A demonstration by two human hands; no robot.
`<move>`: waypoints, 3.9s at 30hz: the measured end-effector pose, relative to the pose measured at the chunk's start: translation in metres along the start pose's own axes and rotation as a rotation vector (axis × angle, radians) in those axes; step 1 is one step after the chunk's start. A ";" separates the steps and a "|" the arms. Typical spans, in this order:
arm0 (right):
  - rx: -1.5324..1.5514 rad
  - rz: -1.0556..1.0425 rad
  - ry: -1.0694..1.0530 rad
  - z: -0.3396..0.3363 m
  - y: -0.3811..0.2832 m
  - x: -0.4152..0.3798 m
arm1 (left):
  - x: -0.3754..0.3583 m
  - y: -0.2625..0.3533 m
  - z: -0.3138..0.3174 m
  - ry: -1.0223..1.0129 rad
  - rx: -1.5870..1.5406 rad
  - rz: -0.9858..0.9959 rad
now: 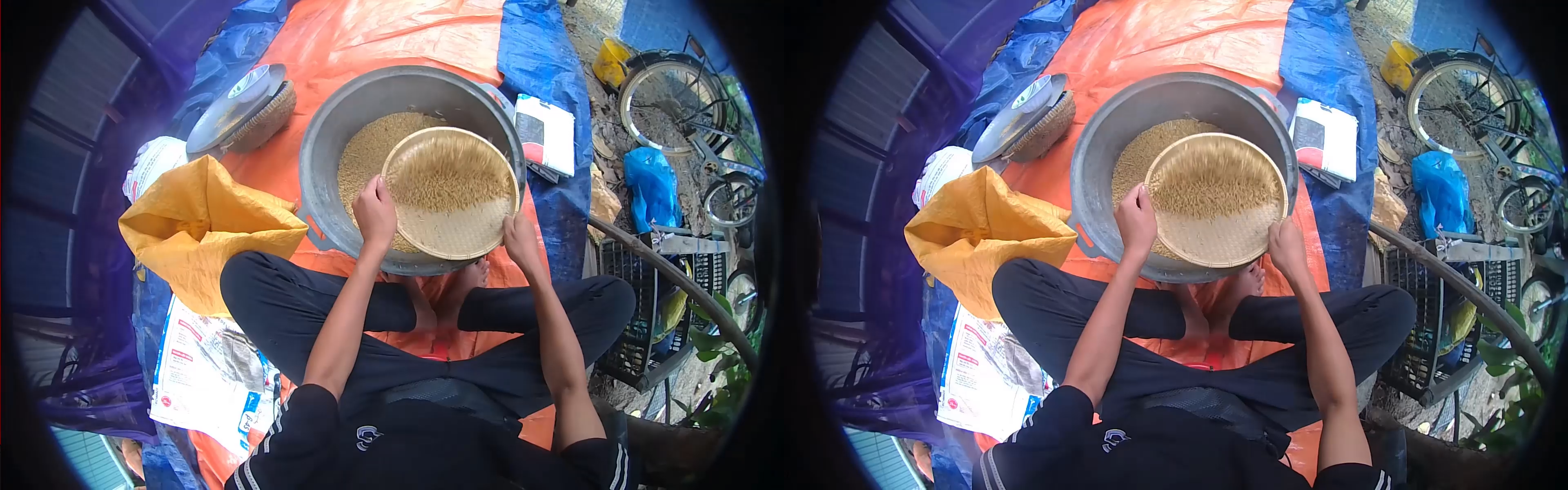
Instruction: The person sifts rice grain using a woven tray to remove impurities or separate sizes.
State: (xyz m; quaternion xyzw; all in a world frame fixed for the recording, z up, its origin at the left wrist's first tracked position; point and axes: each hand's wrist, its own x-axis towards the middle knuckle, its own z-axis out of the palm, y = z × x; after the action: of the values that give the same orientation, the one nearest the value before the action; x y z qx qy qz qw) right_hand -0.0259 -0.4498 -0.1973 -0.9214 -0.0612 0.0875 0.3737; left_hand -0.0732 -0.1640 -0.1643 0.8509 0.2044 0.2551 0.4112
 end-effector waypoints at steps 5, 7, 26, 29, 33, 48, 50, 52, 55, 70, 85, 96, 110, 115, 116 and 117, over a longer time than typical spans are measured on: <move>-0.032 0.083 -0.008 -0.034 -0.064 -0.022 | -0.003 -0.001 -0.003 -0.228 0.105 -0.196; 0.000 0.033 0.089 -0.029 -0.056 -0.021 | -0.006 0.008 0.002 0.133 -0.237 0.007; 0.071 0.007 0.109 -0.014 -0.029 -0.011 | -0.008 -0.021 0.010 -0.105 -0.054 -0.250; 0.105 0.079 0.060 -0.019 -0.003 0.004 | -0.020 -0.010 0.019 -0.095 -0.048 -0.143; 0.020 0.110 -0.055 -0.003 -0.003 -0.004 | -0.012 -0.026 0.015 -0.182 0.015 -0.266; 0.135 0.097 -0.044 0.004 -0.010 -0.008 | -0.001 0.004 -0.010 -0.181 0.052 -0.200; 0.169 0.096 -0.026 0.002 -0.010 -0.011 | -0.004 0.013 -0.016 -0.179 -0.017 -0.235; 0.201 0.082 -0.014 -0.004 -0.025 -0.014 | -0.004 0.012 -0.013 -0.161 -0.087 -0.272; 0.211 -0.197 0.224 -0.011 -0.044 -0.015 | -0.002 0.009 -0.003 0.205 -0.160 0.106; 0.236 -0.066 0.196 -0.017 -0.056 -0.017 | 0.002 0.017 -0.005 0.265 -0.206 0.158; 0.180 -0.184 0.254 -0.011 -0.044 -0.018 | -0.001 0.007 0.002 0.260 -0.194 0.164; 0.108 0.171 -0.102 -0.023 -0.006 -0.004 | -0.021 0.008 0.012 -0.094 -0.077 -0.086; 0.091 0.111 -0.014 -0.022 -0.025 -0.007 | -0.020 -0.015 0.018 -0.152 -0.044 -0.210; 0.178 -0.055 0.144 -0.016 -0.029 -0.014 | -0.012 0.025 -0.004 0.169 -0.177 0.088; 0.175 -0.096 0.177 -0.010 -0.021 -0.013 | -0.012 0.027 -0.005 0.218 -0.177 0.202; 0.169 -0.141 0.211 -0.009 -0.016 -0.011 | -0.013 0.027 -0.003 0.126 -0.140 0.086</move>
State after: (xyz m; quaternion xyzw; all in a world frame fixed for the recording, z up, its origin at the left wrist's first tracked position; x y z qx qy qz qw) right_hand -0.0352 -0.4464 -0.1790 -0.8841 -0.0785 -0.0312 0.4596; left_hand -0.0816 -0.1845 -0.1444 0.8103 0.1750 0.3391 0.4447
